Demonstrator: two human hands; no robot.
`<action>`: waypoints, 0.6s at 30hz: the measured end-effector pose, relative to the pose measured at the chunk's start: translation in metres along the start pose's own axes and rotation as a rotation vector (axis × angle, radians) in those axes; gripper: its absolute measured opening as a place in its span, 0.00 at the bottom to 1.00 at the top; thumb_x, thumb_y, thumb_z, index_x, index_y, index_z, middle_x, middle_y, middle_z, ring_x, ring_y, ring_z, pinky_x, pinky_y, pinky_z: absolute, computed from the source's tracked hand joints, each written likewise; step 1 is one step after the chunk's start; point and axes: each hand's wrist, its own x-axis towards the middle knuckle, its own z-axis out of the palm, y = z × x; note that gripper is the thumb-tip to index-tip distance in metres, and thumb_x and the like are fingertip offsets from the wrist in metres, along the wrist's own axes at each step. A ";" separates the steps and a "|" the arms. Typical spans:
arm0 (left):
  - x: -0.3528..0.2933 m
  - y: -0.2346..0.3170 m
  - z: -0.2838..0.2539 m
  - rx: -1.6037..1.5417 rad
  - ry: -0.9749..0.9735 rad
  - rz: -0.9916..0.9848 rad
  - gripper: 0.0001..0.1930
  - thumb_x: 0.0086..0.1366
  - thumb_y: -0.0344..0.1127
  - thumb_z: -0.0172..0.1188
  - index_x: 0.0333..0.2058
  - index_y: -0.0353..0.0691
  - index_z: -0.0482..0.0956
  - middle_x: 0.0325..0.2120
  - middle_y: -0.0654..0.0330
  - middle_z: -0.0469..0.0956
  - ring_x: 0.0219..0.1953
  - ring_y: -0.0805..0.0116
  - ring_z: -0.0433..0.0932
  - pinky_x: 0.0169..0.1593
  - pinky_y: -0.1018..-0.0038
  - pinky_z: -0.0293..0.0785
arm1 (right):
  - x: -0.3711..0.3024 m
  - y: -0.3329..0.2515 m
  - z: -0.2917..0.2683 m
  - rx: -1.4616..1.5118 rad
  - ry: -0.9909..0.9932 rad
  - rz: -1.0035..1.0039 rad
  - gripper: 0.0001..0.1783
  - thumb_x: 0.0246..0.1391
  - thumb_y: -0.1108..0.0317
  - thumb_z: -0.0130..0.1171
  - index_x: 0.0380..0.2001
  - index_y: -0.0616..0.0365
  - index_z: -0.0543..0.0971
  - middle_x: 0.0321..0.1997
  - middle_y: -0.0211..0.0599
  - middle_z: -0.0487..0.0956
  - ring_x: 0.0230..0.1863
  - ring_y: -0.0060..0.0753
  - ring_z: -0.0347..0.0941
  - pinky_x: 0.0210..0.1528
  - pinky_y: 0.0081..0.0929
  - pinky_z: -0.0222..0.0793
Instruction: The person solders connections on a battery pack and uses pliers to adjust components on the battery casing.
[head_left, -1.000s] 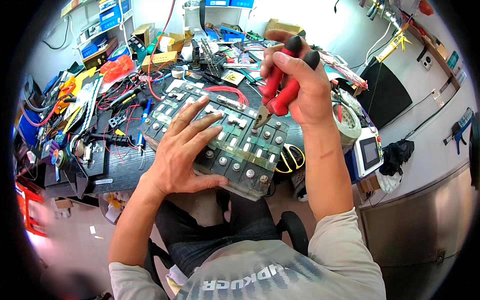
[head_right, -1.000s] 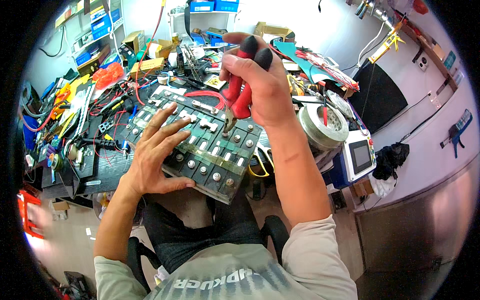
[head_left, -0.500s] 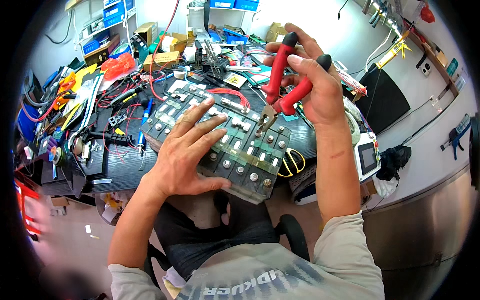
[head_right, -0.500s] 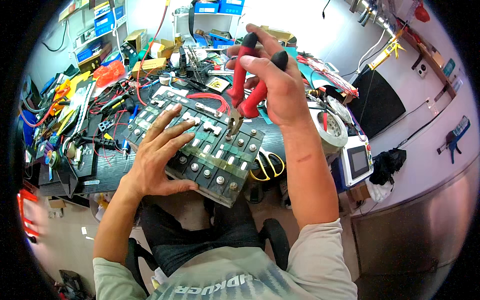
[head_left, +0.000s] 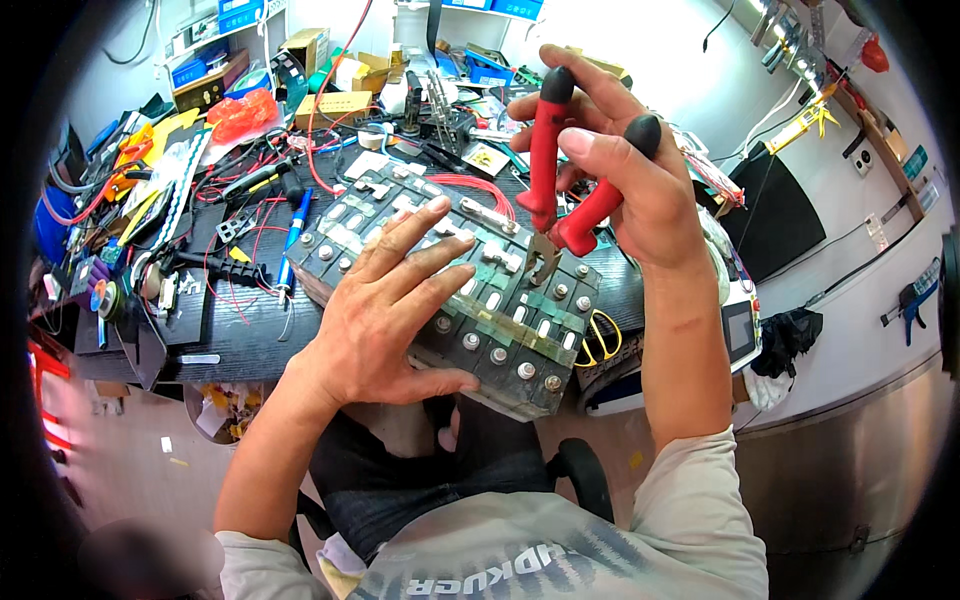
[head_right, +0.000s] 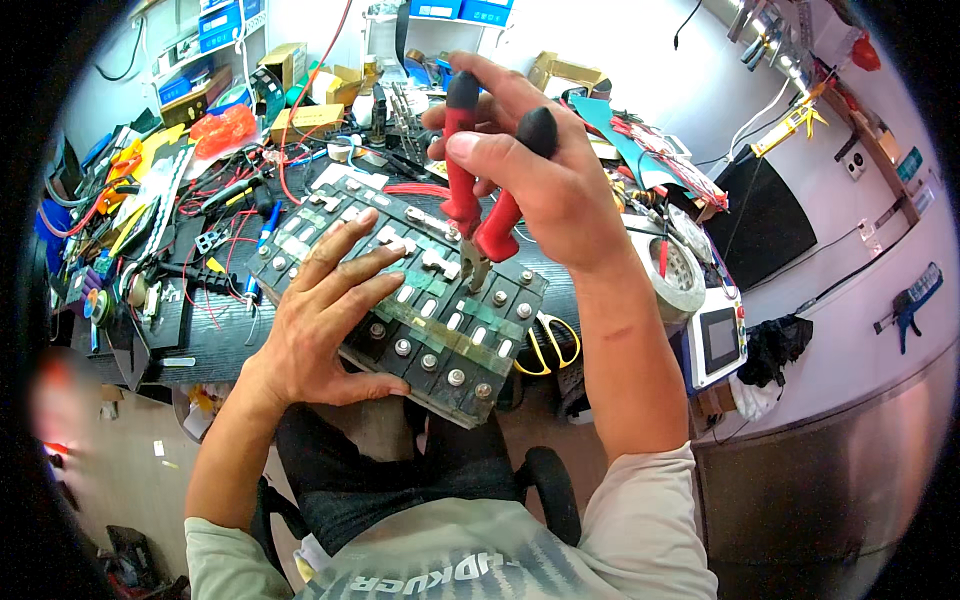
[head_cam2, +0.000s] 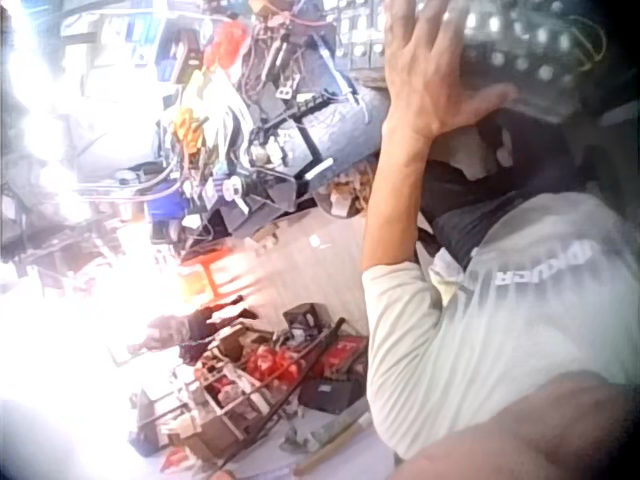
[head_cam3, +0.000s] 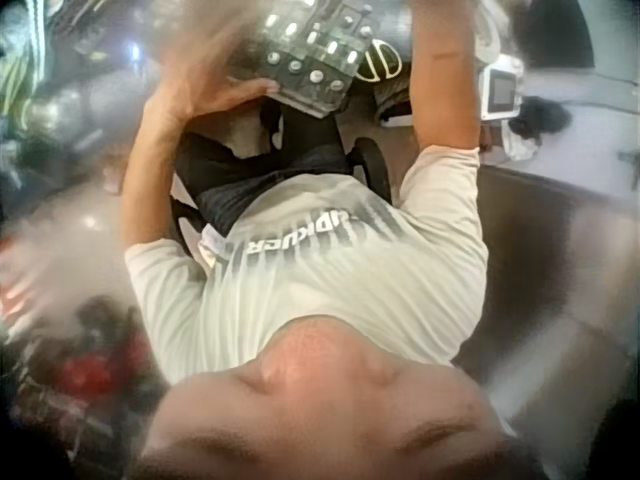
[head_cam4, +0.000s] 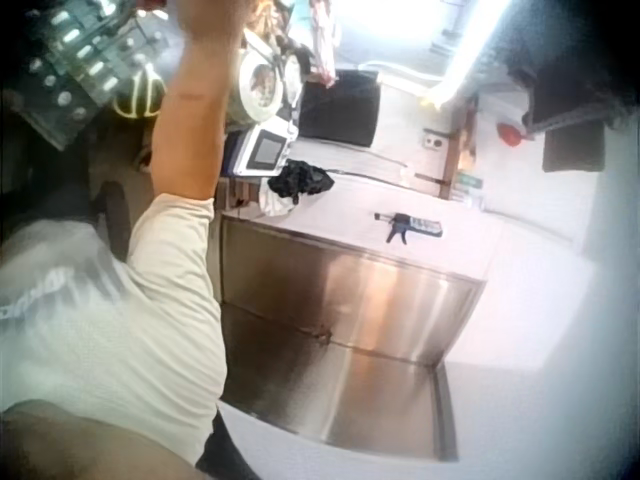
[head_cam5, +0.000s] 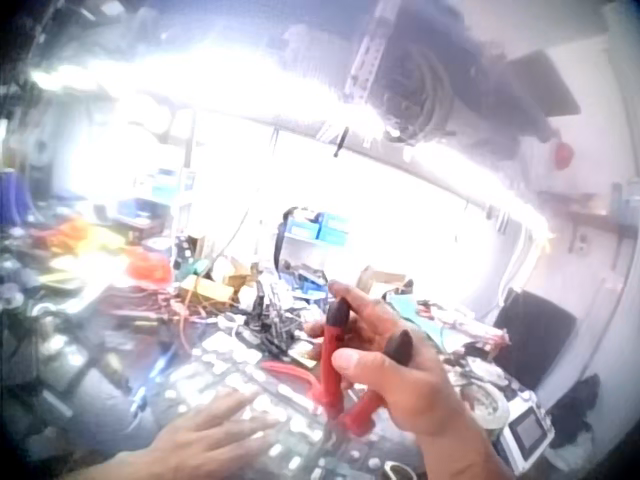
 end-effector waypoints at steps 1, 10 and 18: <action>-0.001 -0.001 0.000 -0.001 0.000 0.005 0.47 0.53 0.64 0.82 0.65 0.41 0.79 0.72 0.51 0.76 0.80 0.37 0.63 0.81 0.39 0.56 | 0.001 0.000 0.000 -0.014 -0.002 0.007 0.43 0.64 0.59 0.59 0.79 0.63 0.67 0.60 0.54 0.85 0.56 0.38 0.86 0.47 0.29 0.86; 0.001 -0.003 0.001 0.004 -0.012 0.013 0.48 0.52 0.66 0.81 0.65 0.41 0.79 0.72 0.51 0.76 0.80 0.37 0.63 0.80 0.39 0.56 | 0.017 0.005 -0.007 0.020 -0.096 0.076 0.34 0.67 0.64 0.61 0.74 0.64 0.73 0.52 0.44 0.87 0.51 0.35 0.86 0.56 0.32 0.81; 0.000 -0.005 0.002 0.017 -0.022 -0.007 0.49 0.52 0.69 0.80 0.65 0.41 0.79 0.71 0.51 0.77 0.79 0.36 0.64 0.80 0.39 0.57 | 0.033 0.040 0.001 0.342 -0.190 0.094 0.33 0.67 0.64 0.66 0.71 0.64 0.73 0.42 0.36 0.82 0.39 0.28 0.82 0.43 0.28 0.81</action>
